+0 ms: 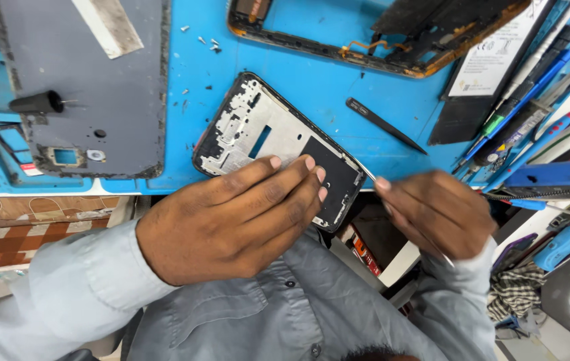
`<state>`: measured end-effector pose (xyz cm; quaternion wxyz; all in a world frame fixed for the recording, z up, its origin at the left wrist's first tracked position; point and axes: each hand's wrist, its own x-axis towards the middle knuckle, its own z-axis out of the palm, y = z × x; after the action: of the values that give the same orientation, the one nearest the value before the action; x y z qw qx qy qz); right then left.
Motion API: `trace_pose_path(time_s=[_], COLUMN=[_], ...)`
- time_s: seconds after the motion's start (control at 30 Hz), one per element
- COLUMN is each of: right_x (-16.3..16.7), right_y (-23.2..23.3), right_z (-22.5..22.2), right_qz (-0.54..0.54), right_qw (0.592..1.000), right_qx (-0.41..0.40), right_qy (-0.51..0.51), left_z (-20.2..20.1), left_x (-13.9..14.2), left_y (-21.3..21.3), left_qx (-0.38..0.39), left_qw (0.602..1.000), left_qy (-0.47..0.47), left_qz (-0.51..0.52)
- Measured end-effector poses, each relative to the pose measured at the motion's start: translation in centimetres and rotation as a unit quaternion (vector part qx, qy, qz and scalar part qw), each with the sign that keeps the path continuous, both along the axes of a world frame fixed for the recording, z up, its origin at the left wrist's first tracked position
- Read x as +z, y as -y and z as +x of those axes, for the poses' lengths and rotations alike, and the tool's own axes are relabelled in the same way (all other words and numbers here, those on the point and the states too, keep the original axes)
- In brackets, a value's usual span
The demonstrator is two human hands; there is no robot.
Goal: The person disassembles a smartphone, removes the battery, and uses a screwdriver and tweezers to remove screws and small components from the phone's frame. The person then places the battery and phone frame on the workbench.
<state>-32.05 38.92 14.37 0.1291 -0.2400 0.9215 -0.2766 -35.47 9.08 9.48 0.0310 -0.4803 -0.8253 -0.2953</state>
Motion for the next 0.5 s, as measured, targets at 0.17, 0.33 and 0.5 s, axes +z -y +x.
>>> trace_pose_path(time_s=[0.17, 0.33, 0.5], right_x=[-0.1, -0.6, -1.5], right_y=[0.0, -0.6, -1.8], right_z=[0.0, 0.4, 1.2], right_qz=[-0.011, -0.025, -0.029], right_qw=[1.0, 0.999, 0.999], right_qx=[0.022, 0.015, 0.036], right_qy=[0.001, -0.02, -0.029], left_z=[0.1, 0.1, 0.0], left_x=[0.0, 0.1, 0.2], left_y=[-0.1, -0.2, -0.3], left_qx=[-0.001, -0.002, -0.008], left_qw=[1.0, 1.0, 1.0], left_qy=[0.002, -0.005, -0.013], left_qz=[-0.002, -0.007, -0.016])
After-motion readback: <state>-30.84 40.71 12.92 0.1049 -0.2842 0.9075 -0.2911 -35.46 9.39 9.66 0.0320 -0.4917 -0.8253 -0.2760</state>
